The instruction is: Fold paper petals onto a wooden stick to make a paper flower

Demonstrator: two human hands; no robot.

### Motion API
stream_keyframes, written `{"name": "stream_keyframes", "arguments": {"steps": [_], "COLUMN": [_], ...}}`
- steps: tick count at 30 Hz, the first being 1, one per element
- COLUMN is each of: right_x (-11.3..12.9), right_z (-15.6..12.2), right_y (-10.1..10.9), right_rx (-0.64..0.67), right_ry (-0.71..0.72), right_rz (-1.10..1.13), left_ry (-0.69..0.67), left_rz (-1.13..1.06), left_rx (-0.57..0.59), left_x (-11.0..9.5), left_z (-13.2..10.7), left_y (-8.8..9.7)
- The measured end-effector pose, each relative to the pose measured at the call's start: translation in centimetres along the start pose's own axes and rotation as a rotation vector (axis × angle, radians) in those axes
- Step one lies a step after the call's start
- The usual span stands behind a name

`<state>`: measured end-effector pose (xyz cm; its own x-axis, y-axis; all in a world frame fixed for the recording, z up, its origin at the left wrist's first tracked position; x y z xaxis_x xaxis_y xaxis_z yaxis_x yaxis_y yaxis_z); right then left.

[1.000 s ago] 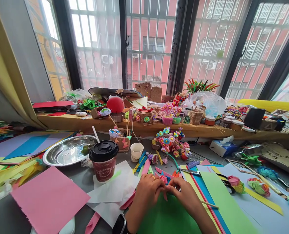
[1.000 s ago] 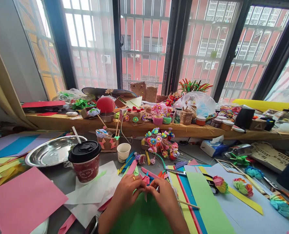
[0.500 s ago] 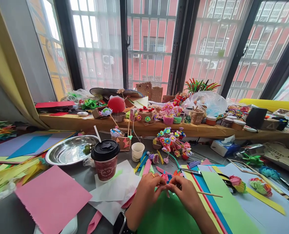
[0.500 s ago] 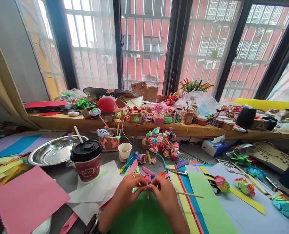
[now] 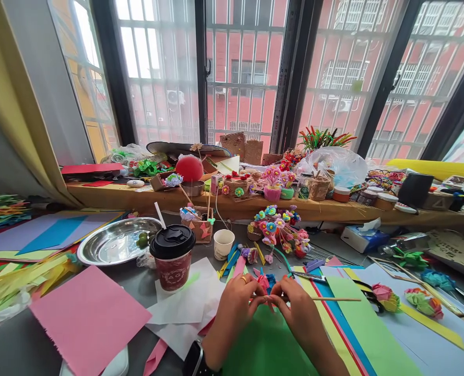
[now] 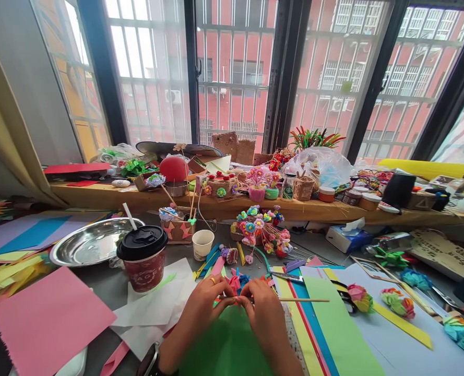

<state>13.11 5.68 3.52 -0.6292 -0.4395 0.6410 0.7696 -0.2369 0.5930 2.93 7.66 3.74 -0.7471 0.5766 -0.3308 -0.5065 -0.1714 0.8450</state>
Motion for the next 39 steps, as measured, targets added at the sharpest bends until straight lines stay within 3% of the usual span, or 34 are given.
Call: {"name": "stream_keyframes", "arguments": {"steps": [4,7,12,15,18,21,30,39], "right_x": [0.1,0.2,1.6,2.8,3.7,4.3,5.0,5.6], "right_z": [0.0,0.1,0.1,0.0,-0.2,-0.4,-0.7,-1.5], "right_y": [0.4,1.0,1.6,1.6,1.6,1.6,1.5,1.8], "right_rx": [-0.015,-0.032,-0.085,-0.089,-0.095,-0.101,-0.124,-0.207], "right_ry": [0.017,0.003,0.089,0.176,0.232,0.266,0.313,0.416], "right_rz": [0.030,0.058,0.089,0.092,0.108,0.100,0.088,0.037], "left_ry": [0.036,0.123,0.562,0.718,0.696,0.678,0.550,0.580], "left_rz": [-0.193,-0.494,-1.013,-1.381,-1.627,-1.706,-1.656,-1.631], "left_rx": [0.019,0.041,-0.110,-0.002,0.126,0.173,0.147,0.097], "left_x": [0.4,1.2,5.1,4.5,2.5,1.4,0.9,1.8], "left_z": [0.1,0.2,-0.6,-1.0,-1.0,-1.2,-1.0,-1.5], "left_y": [0.2,-0.4,-3.0,-5.1,-5.1,-4.6,-3.6,-3.9]}}
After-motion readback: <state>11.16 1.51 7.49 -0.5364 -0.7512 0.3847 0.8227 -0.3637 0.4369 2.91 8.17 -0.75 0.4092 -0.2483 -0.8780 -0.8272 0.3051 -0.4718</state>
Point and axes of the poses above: each hand's wrist, its own z-axis towards the middle knuckle, its own y-axis out of the back of the hand, x = y × z, the point moved 9 cm from there along z, towards the middle knuckle, and after that the axes turned 14 degrees about z, right-handed, at the moved point
